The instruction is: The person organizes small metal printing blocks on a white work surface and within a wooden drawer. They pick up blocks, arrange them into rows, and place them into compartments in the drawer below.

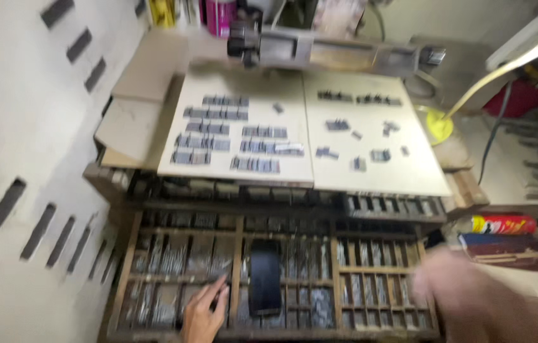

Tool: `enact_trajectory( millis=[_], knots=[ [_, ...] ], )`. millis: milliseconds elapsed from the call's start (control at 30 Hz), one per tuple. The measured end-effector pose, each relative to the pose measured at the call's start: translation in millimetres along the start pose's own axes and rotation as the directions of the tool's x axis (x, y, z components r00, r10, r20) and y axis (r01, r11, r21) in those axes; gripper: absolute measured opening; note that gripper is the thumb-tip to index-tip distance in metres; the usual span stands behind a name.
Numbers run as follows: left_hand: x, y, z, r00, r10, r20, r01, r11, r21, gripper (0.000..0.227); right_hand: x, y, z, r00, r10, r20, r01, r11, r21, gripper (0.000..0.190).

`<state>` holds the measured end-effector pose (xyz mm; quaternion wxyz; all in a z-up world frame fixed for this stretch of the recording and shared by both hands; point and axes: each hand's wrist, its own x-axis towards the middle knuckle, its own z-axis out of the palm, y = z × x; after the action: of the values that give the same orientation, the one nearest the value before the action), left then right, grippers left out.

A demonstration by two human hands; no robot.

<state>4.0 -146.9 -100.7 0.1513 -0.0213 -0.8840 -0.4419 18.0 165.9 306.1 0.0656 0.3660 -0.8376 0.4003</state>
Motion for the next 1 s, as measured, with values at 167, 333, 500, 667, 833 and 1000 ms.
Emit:
enact_trajectory(
  millis=[167,333,500,667,833,1000],
  knots=[
    [17.1,-7.5,11.6,0.986,-0.138,0.091,0.133,0.989,0.056,0.036,39.6,83.8,-35.9,0.851,0.105,-0.514,-0.297,0.904,-0.307,0.020],
    [23.2,5.0,9.6,0.981,-0.158,0.114,0.164,0.985,-0.043,0.034,82.3,130.0,-54.8,0.911,0.198,-0.361,-0.365,0.794,-0.486,0.027],
    [17.4,-8.5,12.6,0.984,-0.158,0.089,0.159,0.987,-0.007,0.033,102.9,141.4,-74.6,0.844,0.357,-0.401,-0.520,0.730,-0.445,0.024],
    [25.8,34.3,-9.1,0.938,-0.345,0.022,0.344,0.938,0.055,0.027,93.7,143.8,-87.6,0.856,0.247,-0.454,-0.452,0.784,-0.426,0.019],
    [42.3,46.2,-19.4,0.962,-0.266,0.059,0.260,0.961,0.094,0.033,84.8,157.2,-97.9,0.805,0.368,-0.466,-0.567,0.708,-0.420,0.021],
    [52.7,55.4,-13.4,0.997,-0.071,-0.006,0.071,0.997,0.029,0.030,93.4,166.4,-98.9,0.674,0.568,-0.472,-0.731,0.605,-0.315,0.025]
  ],
)
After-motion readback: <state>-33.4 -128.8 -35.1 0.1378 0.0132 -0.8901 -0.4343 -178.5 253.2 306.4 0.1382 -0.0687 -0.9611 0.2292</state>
